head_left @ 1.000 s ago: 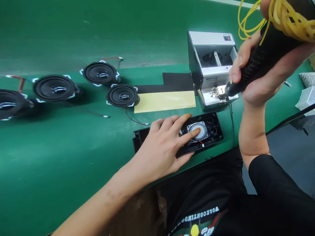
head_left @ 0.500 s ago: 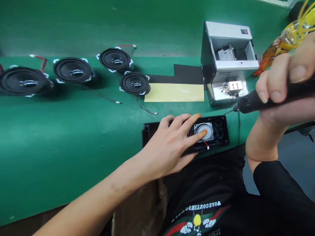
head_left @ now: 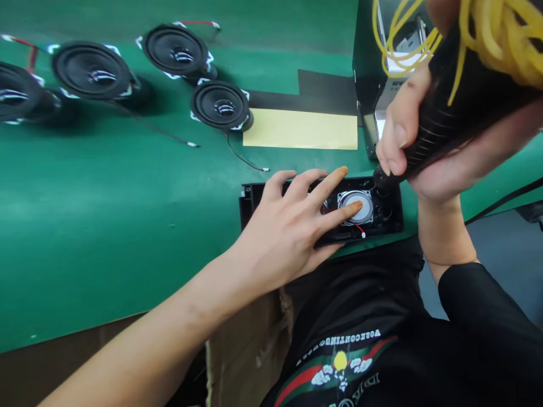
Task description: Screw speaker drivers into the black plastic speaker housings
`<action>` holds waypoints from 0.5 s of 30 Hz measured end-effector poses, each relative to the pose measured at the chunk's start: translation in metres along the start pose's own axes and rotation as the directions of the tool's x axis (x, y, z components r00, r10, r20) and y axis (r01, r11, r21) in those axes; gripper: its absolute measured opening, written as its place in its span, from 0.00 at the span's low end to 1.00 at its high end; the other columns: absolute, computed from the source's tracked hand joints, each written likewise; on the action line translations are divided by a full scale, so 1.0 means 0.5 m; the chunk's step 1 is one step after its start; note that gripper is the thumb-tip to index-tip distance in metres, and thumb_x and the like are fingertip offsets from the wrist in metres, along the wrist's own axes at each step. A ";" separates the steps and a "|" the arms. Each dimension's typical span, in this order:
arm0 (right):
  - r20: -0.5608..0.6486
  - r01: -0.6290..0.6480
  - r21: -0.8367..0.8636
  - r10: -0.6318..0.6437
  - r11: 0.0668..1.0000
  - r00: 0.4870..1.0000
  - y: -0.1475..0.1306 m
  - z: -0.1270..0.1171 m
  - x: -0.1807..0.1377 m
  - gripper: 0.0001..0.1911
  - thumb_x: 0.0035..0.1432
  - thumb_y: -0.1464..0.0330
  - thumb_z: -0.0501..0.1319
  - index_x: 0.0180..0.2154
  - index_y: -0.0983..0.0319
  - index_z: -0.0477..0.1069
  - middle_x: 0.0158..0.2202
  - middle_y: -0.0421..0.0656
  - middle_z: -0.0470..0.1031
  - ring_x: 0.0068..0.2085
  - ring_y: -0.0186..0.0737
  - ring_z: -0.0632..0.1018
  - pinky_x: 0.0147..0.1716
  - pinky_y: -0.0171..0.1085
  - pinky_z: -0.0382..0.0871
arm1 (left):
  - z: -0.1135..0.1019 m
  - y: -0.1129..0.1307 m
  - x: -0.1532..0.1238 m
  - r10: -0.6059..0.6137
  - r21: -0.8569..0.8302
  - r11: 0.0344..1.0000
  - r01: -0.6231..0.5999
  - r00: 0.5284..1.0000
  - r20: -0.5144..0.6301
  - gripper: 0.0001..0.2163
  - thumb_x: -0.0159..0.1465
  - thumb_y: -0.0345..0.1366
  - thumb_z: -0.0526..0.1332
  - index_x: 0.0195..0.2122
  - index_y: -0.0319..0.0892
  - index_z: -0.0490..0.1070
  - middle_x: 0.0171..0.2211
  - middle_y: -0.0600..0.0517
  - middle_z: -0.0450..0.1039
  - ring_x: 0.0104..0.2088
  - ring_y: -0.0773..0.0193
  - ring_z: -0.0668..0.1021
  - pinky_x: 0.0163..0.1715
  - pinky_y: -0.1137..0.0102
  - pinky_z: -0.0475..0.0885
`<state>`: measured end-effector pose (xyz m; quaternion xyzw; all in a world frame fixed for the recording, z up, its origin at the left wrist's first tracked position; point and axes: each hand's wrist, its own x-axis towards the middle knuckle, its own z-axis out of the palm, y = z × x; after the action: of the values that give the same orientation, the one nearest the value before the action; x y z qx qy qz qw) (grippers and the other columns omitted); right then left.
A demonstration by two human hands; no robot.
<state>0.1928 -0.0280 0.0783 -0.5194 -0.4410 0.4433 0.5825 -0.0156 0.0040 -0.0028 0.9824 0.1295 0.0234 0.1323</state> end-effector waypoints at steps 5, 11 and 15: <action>0.119 0.208 0.091 -0.218 0.974 0.969 0.060 -0.028 0.012 0.41 0.52 0.23 0.57 0.22 0.54 0.67 0.22 0.38 0.66 0.21 0.40 0.69 0.17 0.44 0.59 | 0.004 -0.005 0.000 -0.027 -0.047 0.999 0.027 1.000 0.003 0.23 0.70 0.41 0.68 0.66 0.55 0.72 0.78 0.42 0.55 0.68 0.29 0.69 0.62 0.31 0.66; 0.043 0.275 0.194 -0.288 0.942 0.957 0.101 -0.017 0.022 0.37 0.59 0.29 0.57 0.24 0.55 0.68 0.22 0.38 0.63 0.19 0.37 0.62 0.16 0.44 0.52 | 0.002 -0.005 -0.002 -0.042 -0.047 0.998 0.043 0.999 0.026 0.24 0.70 0.40 0.68 0.67 0.55 0.70 0.79 0.46 0.51 0.69 0.30 0.68 0.64 0.31 0.65; -0.016 0.266 0.190 -0.268 0.945 0.963 0.102 -0.005 0.017 0.39 0.58 0.25 0.54 0.28 0.55 0.63 0.23 0.36 0.63 0.20 0.36 0.60 0.18 0.43 0.54 | 0.002 -0.006 -0.004 -0.048 -0.033 0.998 0.049 0.998 0.031 0.26 0.69 0.41 0.69 0.67 0.57 0.68 0.79 0.48 0.52 0.69 0.30 0.68 0.64 0.31 0.65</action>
<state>0.1941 -0.0170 0.0276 -0.3944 -0.4658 0.4032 0.6818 -0.0181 0.0060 -0.0044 0.9768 0.1511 0.0074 0.1516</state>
